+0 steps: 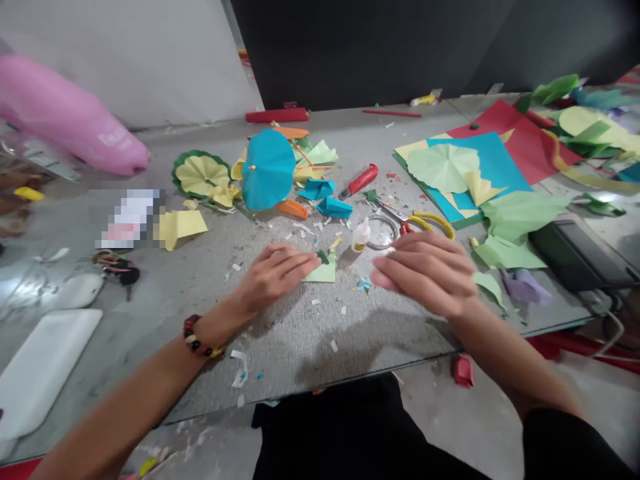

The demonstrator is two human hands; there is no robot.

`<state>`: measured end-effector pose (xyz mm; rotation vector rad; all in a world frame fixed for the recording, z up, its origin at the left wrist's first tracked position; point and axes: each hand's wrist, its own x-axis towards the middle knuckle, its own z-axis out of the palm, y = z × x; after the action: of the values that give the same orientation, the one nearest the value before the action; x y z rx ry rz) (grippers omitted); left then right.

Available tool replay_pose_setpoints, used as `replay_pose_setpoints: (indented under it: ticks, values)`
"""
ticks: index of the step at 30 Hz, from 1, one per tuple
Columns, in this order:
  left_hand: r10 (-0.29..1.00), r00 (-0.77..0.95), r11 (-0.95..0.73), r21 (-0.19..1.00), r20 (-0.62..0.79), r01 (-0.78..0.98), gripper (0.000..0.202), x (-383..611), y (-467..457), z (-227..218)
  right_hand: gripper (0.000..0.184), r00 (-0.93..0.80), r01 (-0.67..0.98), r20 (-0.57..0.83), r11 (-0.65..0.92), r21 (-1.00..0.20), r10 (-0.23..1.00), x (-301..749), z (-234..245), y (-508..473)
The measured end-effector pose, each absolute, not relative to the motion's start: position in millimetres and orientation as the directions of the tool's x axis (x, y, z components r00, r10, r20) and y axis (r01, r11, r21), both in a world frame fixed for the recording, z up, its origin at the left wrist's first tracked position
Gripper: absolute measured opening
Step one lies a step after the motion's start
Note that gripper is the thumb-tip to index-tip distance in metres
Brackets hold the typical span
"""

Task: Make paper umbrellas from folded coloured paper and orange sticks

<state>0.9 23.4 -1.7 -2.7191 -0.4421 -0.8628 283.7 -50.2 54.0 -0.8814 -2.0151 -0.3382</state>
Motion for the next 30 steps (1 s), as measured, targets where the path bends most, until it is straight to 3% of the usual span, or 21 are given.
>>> replay_pose_setpoints:
  ticks: [1, 2, 3, 6, 8, 14, 20, 26, 30]
  values:
    - [0.24, 0.721, -0.911, -0.107, 0.65, 0.399, 0.03, -1, 23, -2, 0.02, -0.418, 0.621, 0.856, 0.784, 0.024, 0.305, 283, 49, -36]
    - [0.27, 0.674, -0.898, -0.073, 0.687, 0.434, 0.031, -5, 24, -3, 0.03, -0.374, 0.599, 0.904, 0.798, 0.066, 0.206, 283, 44, -25]
    - [0.268, 0.662, -0.898, -0.067, 0.699, 0.434, 0.029, -8, 27, -4, 0.038, -0.229, 0.647, 0.953, 0.763, -0.003, 0.199, 282, 38, -17]
    - [0.358, 0.563, -0.857, 0.024, 0.745, 0.514, 0.021, -13, 37, -9, 0.046, 0.001, 0.708, 0.956, 0.676, -0.207, 0.292, 280, 26, -8]
    - [0.395, 0.491, -0.827, 0.068, 0.776, 0.558, 0.018, -12, 42, -12, 0.044, -0.006, 0.7, 0.939, 0.672, -0.242, 0.345, 278, 23, -9]
    - [0.368, 0.541, -0.853, 0.042, 0.756, 0.521, 0.019, -8, 37, -12, 0.052, -0.216, 0.66, 0.917, 0.742, -0.116, 0.335, 275, 24, -13]
    - [0.367, 0.62, -0.871, 0.021, 0.693, 0.491, 0.014, -9, 37, -14, 0.035, -0.143, 0.603, 0.896, 0.755, -0.257, 0.42, 273, 20, -9]
    - [0.372, 0.671, -0.887, 0.033, 0.641, 0.46, 0.023, -11, 37, -14, 0.036, -0.183, 0.619, 0.909, 0.763, -0.189, 0.373, 271, 14, -13]
    - [0.385, 0.625, -0.877, 0.058, 0.679, 0.477, 0.018, -10, 36, -14, 0.038, -0.094, 0.699, 0.933, 0.69, -0.188, 0.348, 272, 13, -9]
